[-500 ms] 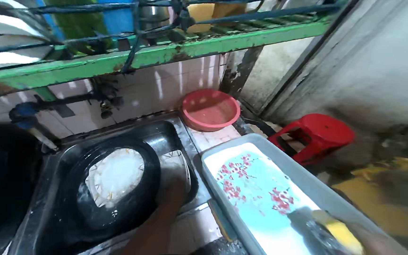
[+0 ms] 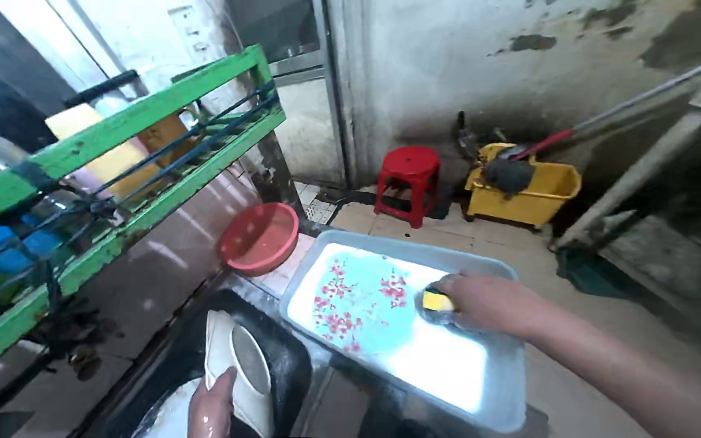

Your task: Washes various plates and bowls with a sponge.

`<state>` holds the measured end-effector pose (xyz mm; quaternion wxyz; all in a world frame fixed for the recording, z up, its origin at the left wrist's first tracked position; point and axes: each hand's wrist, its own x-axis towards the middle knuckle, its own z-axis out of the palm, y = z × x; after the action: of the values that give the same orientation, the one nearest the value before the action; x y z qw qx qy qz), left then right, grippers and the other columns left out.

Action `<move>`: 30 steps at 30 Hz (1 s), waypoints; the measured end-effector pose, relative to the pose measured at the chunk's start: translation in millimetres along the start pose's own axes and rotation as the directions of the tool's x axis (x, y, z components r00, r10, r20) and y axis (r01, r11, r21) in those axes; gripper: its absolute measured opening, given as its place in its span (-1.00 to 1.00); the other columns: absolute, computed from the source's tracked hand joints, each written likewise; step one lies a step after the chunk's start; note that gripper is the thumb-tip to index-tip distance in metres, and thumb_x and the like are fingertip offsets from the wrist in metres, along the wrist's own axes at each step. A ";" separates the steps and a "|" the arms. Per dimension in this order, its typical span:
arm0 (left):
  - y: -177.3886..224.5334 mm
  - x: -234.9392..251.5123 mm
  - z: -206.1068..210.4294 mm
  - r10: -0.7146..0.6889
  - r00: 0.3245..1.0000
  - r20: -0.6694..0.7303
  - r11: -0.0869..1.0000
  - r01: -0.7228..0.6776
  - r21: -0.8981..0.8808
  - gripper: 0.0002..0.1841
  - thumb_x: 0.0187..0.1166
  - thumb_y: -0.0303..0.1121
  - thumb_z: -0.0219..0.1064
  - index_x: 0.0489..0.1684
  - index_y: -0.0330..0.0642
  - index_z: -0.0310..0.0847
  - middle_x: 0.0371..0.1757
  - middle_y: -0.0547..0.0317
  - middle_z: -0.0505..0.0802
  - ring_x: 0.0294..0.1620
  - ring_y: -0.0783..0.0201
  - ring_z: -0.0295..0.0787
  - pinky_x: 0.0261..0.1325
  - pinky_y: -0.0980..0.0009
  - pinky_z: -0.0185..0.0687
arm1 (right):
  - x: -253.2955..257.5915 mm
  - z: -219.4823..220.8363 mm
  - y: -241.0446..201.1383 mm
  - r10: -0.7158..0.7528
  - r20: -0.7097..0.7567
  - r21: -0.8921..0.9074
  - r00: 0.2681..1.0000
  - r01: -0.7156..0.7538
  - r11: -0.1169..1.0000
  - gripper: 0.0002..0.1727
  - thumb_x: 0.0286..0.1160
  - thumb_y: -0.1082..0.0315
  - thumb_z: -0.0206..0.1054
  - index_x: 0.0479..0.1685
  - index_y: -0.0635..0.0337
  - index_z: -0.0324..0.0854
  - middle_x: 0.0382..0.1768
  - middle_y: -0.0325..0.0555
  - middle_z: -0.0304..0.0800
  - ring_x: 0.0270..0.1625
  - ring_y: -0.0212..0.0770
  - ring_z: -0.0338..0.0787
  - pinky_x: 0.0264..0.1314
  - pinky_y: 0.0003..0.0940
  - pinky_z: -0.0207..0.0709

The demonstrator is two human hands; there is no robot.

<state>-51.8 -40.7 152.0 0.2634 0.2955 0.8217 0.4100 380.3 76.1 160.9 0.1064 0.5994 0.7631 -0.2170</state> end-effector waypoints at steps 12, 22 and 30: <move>107.1 -85.0 -15.9 0.660 0.299 0.689 0.153 -0.952 0.267 -0.46 0.42 -0.44 0.33 0.49 -0.01 0.69 0.41 0.17 0.82 0.33 -0.08 0.77 0.27 -0.13 0.67 | -4.0 -1.8 -6.6 0.079 -0.119 0.160 0.990 -0.060 0.985 -0.47 0.50 0.11 0.46 0.47 -0.02 0.62 0.16 0.14 0.83 0.26 0.24 0.78 0.29 0.38 0.55; 124.5 -82.0 146.2 0.066 0.297 0.953 0.069 -0.954 0.293 -0.44 0.68 -0.32 0.25 0.71 -0.08 0.38 0.73 0.00 0.48 0.67 -0.19 0.40 0.52 -0.25 0.38 | -1.3 -12.5 29.1 0.056 -0.139 0.723 0.989 0.063 0.688 -0.41 0.38 0.17 0.58 0.41 0.17 0.61 0.17 0.23 0.77 0.24 0.15 0.76 0.36 0.24 0.55; 117.9 -53.6 184.4 0.037 0.617 0.786 0.553 -0.668 0.499 -0.37 0.64 0.16 0.28 0.47 -0.14 0.66 0.67 0.00 0.57 0.67 -0.06 0.47 0.68 -0.17 0.33 | 22.9 -11.7 43.9 -0.776 -0.005 0.251 0.631 0.752 0.610 -0.42 0.35 0.07 0.59 0.41 0.01 0.71 0.29 0.12 0.80 0.33 0.19 0.78 0.34 0.30 0.62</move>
<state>141.3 74.9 163.2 0.3056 0.6819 0.6608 -0.0704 417.7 109.6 152.6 -0.0267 0.2123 0.9085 -0.3590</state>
